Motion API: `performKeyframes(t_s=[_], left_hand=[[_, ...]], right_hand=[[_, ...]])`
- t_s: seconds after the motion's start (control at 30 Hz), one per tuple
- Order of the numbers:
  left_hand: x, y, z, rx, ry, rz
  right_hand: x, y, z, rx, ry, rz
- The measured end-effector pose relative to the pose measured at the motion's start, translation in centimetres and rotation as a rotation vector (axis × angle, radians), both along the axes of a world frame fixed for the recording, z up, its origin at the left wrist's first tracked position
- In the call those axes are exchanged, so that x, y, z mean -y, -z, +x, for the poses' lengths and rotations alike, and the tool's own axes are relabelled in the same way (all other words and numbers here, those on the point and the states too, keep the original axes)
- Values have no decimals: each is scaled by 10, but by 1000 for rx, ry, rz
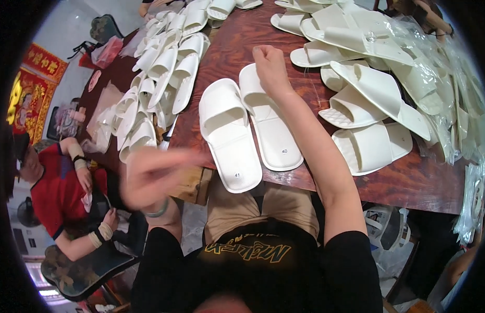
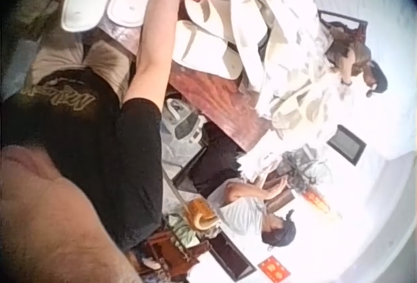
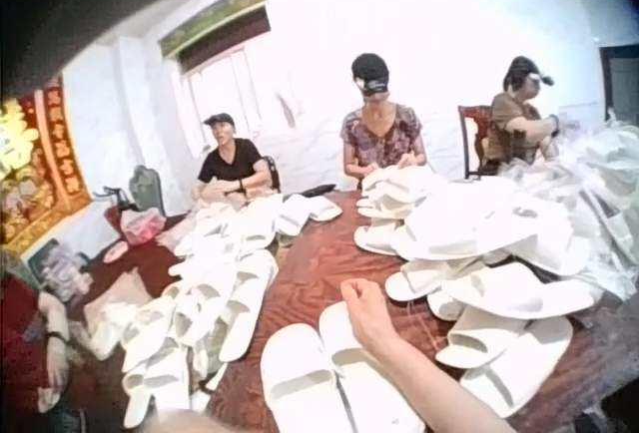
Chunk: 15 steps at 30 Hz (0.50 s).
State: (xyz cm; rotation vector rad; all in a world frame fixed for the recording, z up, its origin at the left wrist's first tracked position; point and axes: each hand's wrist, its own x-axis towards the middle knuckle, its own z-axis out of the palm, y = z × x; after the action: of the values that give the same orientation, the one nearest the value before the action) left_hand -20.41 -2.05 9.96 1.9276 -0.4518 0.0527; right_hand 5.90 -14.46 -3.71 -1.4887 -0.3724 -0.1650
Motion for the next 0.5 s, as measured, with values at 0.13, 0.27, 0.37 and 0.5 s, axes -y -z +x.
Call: performKeyframes(t_s=[0.13, 0.27, 0.37, 0.5], left_hand=[[32, 85, 45, -62, -587, 793], [38, 102, 97, -127, -688, 702], [47, 118, 116, -83, -804, 695], [43, 122, 111, -40, -840, 638]], right_hand=[[-8, -21, -15, -117, -61, -7], [-3, -6, 11, -212, -177, 141], [2, -3, 22, -283, -241, 244], [-3, -24, 6, -380, -282, 268]])
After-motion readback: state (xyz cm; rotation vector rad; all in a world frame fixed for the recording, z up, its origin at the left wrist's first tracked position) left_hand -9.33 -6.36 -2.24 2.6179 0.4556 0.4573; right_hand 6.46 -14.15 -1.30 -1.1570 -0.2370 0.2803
